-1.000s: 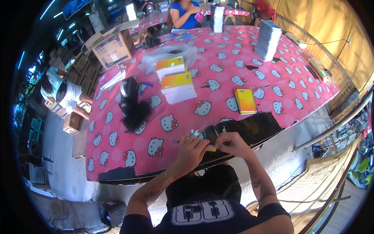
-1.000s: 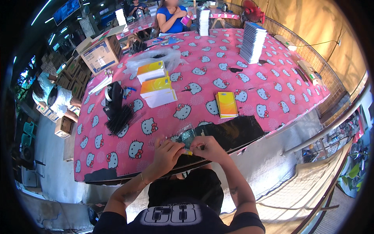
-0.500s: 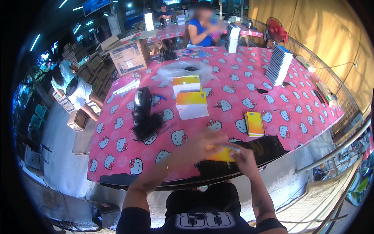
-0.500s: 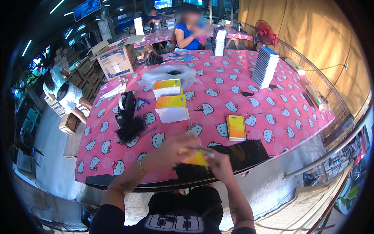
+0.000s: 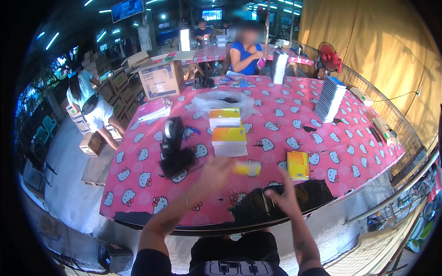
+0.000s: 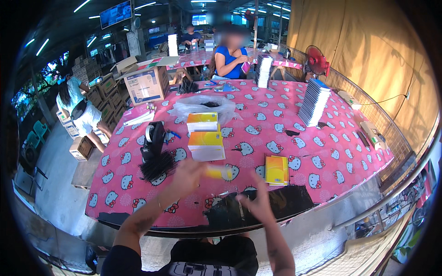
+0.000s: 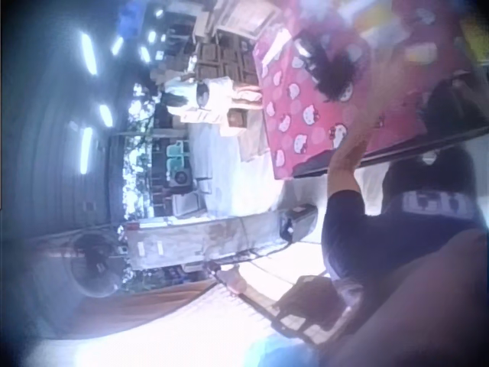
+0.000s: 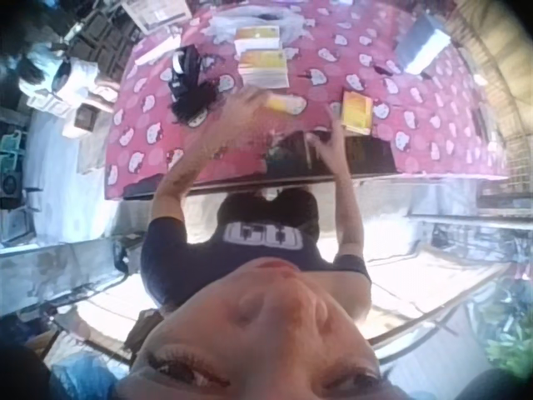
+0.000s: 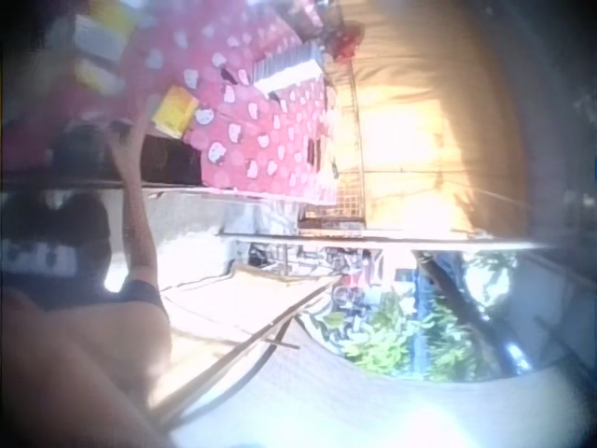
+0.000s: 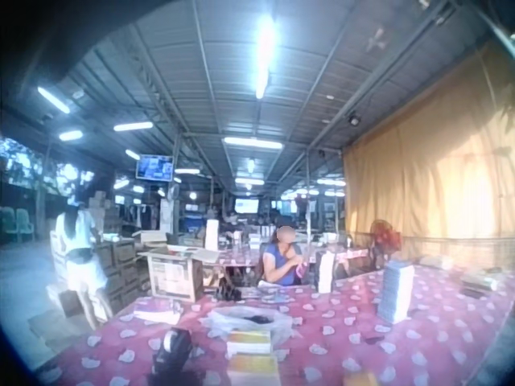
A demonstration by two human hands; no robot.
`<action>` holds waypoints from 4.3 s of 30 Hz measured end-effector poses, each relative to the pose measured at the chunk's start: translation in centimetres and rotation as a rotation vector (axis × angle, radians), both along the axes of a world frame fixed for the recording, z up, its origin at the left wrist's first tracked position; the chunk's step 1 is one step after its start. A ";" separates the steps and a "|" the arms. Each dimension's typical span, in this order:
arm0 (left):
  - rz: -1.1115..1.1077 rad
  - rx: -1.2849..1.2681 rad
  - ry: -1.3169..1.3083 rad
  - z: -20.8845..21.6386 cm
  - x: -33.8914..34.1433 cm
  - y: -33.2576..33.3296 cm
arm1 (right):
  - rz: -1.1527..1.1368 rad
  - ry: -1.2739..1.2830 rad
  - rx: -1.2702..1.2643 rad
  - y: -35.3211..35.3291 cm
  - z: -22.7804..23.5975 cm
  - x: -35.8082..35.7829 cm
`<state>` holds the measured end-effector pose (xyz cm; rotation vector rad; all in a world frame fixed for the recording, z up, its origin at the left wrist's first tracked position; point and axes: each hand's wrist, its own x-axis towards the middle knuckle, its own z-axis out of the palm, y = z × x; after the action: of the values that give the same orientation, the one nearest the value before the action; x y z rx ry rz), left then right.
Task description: The person manually inserts a metal spiral through the punched holes of a yellow-covered book, spinning the spiral by hand to thread it through the pages, and then places the bound book onto a stack of finished books.
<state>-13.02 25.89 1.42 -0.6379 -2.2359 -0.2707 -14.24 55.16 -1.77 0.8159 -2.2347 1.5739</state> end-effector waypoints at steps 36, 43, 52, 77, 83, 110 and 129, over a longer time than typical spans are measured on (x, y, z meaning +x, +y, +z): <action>0.026 0.785 -0.470 -3.3 10.4 1.3 | 0.192 -0.561 -0.184 -3.2 -5.4 5.4; 0.006 0.789 -0.528 -3.9 10.8 1.4 | 0.200 -0.532 -0.144 -3.1 -5.4 5.3; 0.013 0.660 -0.584 -5.0 9.0 0.3 | 0.235 -0.552 -0.148 -3.2 -5.1 5.3; -0.262 0.132 -0.528 -3.1 6.8 -1.1 | 0.245 -0.516 -0.094 -2.9 -4.4 6.3; 0.064 -0.042 -0.510 -0.9 8.9 1.8 | 0.181 -0.459 -0.098 -3.2 -3.8 7.0; 0.210 -0.329 -0.567 -3.2 12.7 7.4 | 0.163 -0.599 -0.352 -4.3 -0.3 8.5; 0.154 -0.193 -0.249 -4.6 10.6 8.0 | 0.171 -0.432 -0.100 -4.3 -3.8 6.1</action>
<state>-2.45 33.85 -3.19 -0.5522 -2.5583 -0.0584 -8.15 50.87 -5.52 0.7073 -2.3929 2.0948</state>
